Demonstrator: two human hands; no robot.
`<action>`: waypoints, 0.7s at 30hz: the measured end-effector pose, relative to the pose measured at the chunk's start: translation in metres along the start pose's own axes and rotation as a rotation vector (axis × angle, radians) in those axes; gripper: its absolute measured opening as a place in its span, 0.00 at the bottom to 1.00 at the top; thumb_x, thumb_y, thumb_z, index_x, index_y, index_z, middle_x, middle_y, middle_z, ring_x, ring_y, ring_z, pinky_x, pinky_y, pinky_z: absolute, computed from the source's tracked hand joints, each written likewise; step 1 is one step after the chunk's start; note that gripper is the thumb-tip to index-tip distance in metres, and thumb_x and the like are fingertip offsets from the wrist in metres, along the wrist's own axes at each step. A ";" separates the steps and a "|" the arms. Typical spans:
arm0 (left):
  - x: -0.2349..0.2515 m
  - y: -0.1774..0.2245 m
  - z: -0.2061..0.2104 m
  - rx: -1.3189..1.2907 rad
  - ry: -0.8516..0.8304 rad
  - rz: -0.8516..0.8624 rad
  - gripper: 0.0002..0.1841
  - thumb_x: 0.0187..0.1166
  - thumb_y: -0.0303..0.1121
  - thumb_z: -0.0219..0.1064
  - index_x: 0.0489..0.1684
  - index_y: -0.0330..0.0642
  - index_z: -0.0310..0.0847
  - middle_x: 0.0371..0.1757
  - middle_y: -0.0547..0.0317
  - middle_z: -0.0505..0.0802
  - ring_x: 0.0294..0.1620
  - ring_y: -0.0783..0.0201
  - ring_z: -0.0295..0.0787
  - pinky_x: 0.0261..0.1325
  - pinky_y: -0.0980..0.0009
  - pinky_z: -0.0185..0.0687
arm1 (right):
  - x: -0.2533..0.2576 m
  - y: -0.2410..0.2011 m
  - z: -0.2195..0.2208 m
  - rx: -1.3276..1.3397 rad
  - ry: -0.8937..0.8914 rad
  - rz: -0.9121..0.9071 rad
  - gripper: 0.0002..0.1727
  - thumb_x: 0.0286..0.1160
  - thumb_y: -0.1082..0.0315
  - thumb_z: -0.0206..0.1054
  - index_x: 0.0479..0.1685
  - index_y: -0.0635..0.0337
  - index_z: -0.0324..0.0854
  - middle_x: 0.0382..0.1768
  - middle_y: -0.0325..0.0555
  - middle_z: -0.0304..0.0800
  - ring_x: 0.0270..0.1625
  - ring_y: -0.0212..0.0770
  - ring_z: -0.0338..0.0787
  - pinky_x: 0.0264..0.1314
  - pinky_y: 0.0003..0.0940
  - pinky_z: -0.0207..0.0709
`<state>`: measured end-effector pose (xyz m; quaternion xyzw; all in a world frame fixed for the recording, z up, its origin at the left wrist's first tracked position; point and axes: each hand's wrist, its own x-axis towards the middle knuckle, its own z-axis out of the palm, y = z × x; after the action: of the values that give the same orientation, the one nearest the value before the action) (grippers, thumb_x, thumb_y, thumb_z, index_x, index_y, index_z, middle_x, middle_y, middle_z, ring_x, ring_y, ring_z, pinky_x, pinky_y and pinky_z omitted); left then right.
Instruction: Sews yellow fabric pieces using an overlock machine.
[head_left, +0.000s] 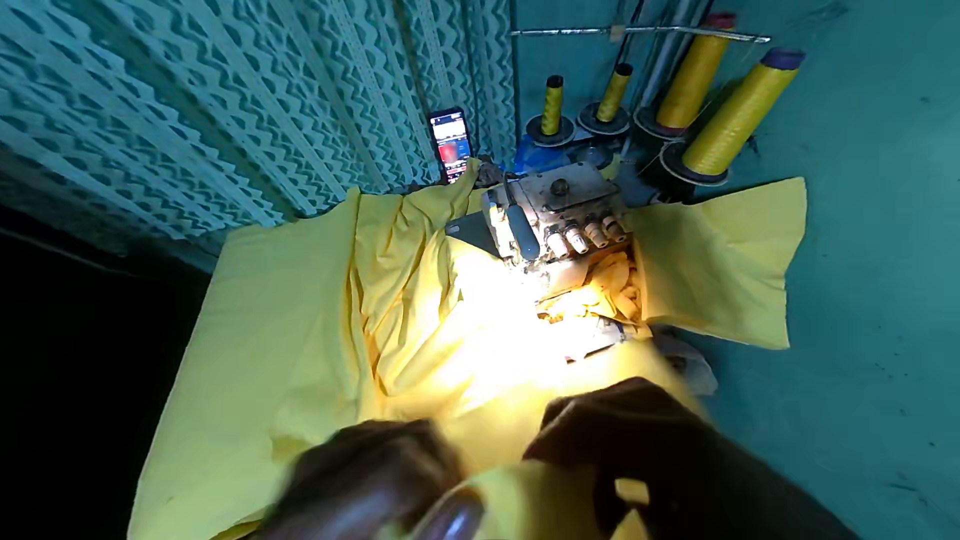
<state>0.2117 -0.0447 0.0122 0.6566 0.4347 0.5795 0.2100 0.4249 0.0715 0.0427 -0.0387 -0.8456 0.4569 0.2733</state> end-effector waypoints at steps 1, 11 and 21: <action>0.001 0.015 -0.012 0.007 0.096 -0.028 0.08 0.85 0.40 0.68 0.35 0.52 0.85 0.33 0.75 0.91 0.39 0.80 0.89 0.45 0.79 0.86 | 0.007 -0.009 0.002 0.079 -0.005 0.004 0.25 0.69 0.54 0.80 0.44 0.72 0.84 0.33 0.49 0.88 0.36 0.26 0.83 0.40 0.16 0.74; 0.070 -0.166 -0.004 0.568 -0.166 -0.254 0.08 0.78 0.27 0.66 0.47 0.35 0.90 0.42 0.51 0.94 0.42 0.62 0.92 0.48 0.57 0.88 | -0.017 0.195 0.060 0.726 0.594 0.707 0.20 0.94 0.63 0.43 0.61 0.67 0.77 0.34 0.38 0.90 0.20 0.23 0.76 0.19 0.17 0.66; 0.083 -0.175 0.018 0.672 -0.210 -0.138 0.06 0.69 0.32 0.70 0.23 0.45 0.84 0.26 0.68 0.85 0.29 0.75 0.82 0.32 0.75 0.78 | -0.035 0.213 0.069 0.247 0.771 0.436 0.05 0.69 0.70 0.76 0.31 0.60 0.85 0.26 0.31 0.85 0.29 0.20 0.82 0.35 0.17 0.78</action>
<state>0.1673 0.1202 -0.0802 0.7140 0.6203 0.3183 0.0644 0.3814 0.1322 -0.1714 -0.3498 -0.5938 0.5531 0.4681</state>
